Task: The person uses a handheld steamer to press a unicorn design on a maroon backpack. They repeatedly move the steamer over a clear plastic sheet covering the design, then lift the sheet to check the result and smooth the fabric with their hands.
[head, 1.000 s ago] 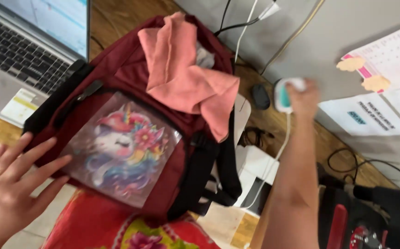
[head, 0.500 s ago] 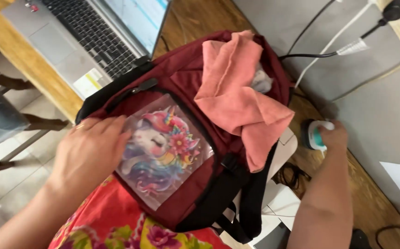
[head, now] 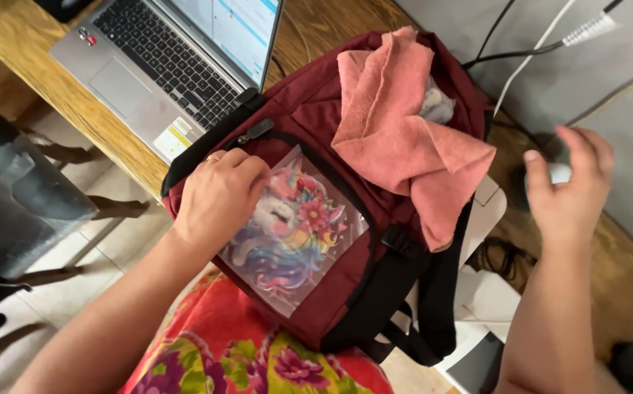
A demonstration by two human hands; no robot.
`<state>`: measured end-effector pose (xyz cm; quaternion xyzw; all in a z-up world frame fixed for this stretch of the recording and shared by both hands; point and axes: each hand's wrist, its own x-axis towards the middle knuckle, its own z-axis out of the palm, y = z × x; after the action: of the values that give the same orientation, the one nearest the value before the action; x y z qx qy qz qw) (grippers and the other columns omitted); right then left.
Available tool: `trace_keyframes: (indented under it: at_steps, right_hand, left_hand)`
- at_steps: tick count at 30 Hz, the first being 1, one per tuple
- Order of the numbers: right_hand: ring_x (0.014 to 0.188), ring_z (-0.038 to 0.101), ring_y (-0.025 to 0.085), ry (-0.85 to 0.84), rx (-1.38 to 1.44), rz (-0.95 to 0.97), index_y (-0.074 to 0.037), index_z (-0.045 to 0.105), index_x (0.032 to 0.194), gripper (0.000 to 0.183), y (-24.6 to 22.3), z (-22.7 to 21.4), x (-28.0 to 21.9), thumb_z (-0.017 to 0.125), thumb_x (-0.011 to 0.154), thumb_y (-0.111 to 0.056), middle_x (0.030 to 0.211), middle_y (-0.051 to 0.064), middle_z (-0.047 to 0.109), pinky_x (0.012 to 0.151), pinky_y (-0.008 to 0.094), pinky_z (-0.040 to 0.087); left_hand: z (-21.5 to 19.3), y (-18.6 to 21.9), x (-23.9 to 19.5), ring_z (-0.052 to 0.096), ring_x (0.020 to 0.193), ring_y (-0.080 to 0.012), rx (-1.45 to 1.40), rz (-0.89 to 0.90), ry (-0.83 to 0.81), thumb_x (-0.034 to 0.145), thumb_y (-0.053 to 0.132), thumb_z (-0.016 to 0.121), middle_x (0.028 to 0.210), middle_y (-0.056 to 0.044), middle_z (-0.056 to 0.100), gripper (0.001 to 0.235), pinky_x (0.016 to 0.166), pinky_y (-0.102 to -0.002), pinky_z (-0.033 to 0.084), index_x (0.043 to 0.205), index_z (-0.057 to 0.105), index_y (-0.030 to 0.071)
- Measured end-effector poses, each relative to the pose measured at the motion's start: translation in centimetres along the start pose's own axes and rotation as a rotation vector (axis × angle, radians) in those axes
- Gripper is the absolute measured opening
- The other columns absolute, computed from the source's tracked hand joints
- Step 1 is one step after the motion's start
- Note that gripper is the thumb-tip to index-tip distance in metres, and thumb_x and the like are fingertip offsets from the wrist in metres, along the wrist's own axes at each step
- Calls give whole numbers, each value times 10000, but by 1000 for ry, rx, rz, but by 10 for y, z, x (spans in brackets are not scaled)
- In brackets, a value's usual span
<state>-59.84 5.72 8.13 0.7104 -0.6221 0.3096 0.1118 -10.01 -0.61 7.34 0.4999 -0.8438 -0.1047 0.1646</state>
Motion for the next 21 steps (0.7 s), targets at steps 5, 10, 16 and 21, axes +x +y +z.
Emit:
trace_keyframes:
  at_steps: [5, 10, 16, 21]
  right_hand:
    - [1269, 588, 438, -49, 81, 6, 105, 703, 1337, 326, -78, -13, 13, 773, 1069, -66, 1357, 272, 587, 1124, 525, 485]
    - [1179, 623, 391, -49, 157, -57, 98, 731, 1263, 258, -125, -7, 28, 778, 1036, -15, 1322, 241, 594, 1066, 485, 516]
    - [1138, 642, 328, -68, 180, -184, -50, 768, 1196, 261, -154, 21, 40, 826, 955, -131, 1260, 126, 636, 1049, 442, 497]
    - [1114, 650, 289, -54, 168, -249, -119, 780, 1200, 302, -151, 36, 44, 843, 908, -167, 1226, 86, 676, 1024, 408, 498]
  left_hand:
    - [-7, 2, 2, 682, 806, -320, -66, -60, -24, 964, 203, 679, 923, -36, 705, 82, 546, -484, 553, 980, 738, 149]
    - [-4, -4, 1, 668, 813, -329, -58, -36, -17, 947, 208, 665, 904, -25, 670, 67, 567, -494, 537, 976, 718, 180]
    - [-1, -9, -4, 684, 850, -271, -57, 32, 38, 946, 253, 673, 910, 13, 664, 36, 666, -415, 555, 966, 696, 232]
    - [-2, -3, -13, 719, 940, -259, -99, 100, 76, 919, 268, 695, 948, 10, 696, 30, 771, -396, 584, 936, 697, 243]
